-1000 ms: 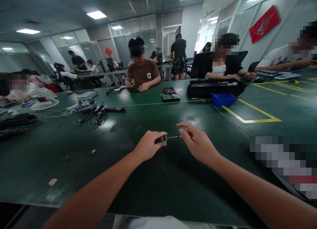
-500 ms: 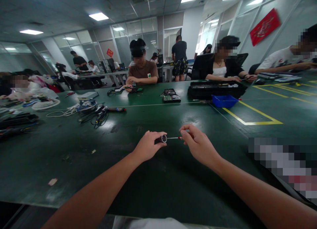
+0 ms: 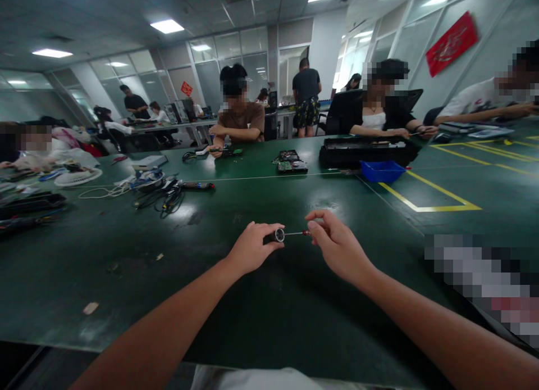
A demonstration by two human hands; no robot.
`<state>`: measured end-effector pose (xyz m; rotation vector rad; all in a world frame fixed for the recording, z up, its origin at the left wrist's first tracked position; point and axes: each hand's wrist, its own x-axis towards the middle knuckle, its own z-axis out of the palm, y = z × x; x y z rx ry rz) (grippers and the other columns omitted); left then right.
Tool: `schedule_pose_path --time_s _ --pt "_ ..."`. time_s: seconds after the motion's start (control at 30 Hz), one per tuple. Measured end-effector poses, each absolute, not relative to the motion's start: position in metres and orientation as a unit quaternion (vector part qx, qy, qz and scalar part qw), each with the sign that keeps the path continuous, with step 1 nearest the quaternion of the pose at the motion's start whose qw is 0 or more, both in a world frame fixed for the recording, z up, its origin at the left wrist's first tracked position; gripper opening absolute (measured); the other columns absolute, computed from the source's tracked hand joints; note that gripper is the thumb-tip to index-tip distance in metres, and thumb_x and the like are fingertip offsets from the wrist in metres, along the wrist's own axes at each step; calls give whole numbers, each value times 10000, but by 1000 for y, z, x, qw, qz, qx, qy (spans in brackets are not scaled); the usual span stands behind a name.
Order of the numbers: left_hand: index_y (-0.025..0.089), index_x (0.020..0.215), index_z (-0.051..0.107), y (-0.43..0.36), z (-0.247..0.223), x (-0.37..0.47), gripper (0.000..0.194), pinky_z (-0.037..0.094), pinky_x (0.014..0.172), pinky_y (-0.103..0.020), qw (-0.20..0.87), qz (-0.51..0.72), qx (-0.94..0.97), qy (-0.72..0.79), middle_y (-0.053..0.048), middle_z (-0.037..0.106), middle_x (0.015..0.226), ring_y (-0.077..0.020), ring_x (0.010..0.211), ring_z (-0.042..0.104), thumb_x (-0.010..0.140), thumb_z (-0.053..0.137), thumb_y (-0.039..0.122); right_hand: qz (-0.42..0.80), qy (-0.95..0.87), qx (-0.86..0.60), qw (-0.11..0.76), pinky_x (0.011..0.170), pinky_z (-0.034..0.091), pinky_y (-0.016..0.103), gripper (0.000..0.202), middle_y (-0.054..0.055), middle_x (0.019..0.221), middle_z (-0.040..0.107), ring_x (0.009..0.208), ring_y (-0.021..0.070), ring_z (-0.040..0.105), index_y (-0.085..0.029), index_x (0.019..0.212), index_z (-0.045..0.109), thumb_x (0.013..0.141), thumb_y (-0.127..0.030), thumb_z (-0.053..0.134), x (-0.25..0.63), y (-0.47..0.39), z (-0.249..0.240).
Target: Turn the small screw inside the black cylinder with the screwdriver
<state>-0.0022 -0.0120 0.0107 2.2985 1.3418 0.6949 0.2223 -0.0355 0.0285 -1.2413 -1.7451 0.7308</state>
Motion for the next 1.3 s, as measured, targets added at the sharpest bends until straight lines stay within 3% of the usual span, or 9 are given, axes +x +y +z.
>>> schedule_pose_path --time_s 0.1,0.23,0.3,0.4,0.63,0.83,1.07,1.2,1.3 --pt "299 1284 624 -13 11 -2 399 297 1129 -543 194 247 819 480 -36 698 1195 -256 1122 613 889 669 334 302 -688 -478 455 681 490 349 228 33 855 657 762 207 633 -235 1076 568 925 -406 559 221 -37 30" --pt "295 1292 613 -15 15 0 394 261 1159 -550 173 244 832 467 -36 682 1223 -243 1158 594 901 657 307 365 -627 -467 506 734 506 367 237 35 819 649 775 204 624 -219 975 627 905 -439 577 220 -28 29" --pt "301 1297 608 -15 18 0 383 186 1192 -553 133 245 849 449 -30 666 1247 -226 1196 569 917 635 269 446 -530 -461 554 697 511 364 254 30 785 618 699 183 591 -214 906 613 910 -462 554 221 -21 26" --pt "306 1317 590 -12 20 -2 390 152 1199 -570 117 243 849 455 -31 656 1254 -220 1216 554 930 612 253 535 -436 -461 558 625 508 352 226 16 717 555 623 168 536 -216 815 590 883 -432 589 223 -13 22" --pt "308 1320 587 -10 15 -4 403 197 1178 -591 163 240 830 477 -30 665 1215 -247 1183 569 919 631 304 444 -502 -467 578 687 505 344 261 22 813 614 725 173 572 -220 902 618 897 -480 597 223 -15 16" --pt "234 1188 639 -11 14 -1 304 470 970 -385 219 296 792 486 -51 662 1145 -228 1048 612 893 651 306 369 -515 -495 595 793 490 366 255 19 871 643 808 183 607 -235 967 635 934 -478 565 227 -11 9" --pt "206 1300 524 -9 17 3 372 476 930 -384 260 304 760 513 -102 618 1243 -243 1097 604 935 526 277 367 -479 -478 638 833 515 395 227 26 966 667 877 201 638 -262 1020 635 933 -462 572 229 -7 10" --pt "198 1106 591 1 23 15 276 479 721 -342 251 257 777 516 -71 668 982 -214 828 631 915 570 395 327 -497 -471 651 859 510 396 221 16 970 664 892 192 641 -268 1045 631 947 -455 566 229 -16 21" --pt "194 965 634 14 25 30 276 464 700 -349 216 218 812 496 -70 680 920 -220 808 628 878 635 457 282 -524 -473 650 855 506 395 213 13 939 669 886 191 646 -264 1046 623 957 -446 557 228 -24 29"
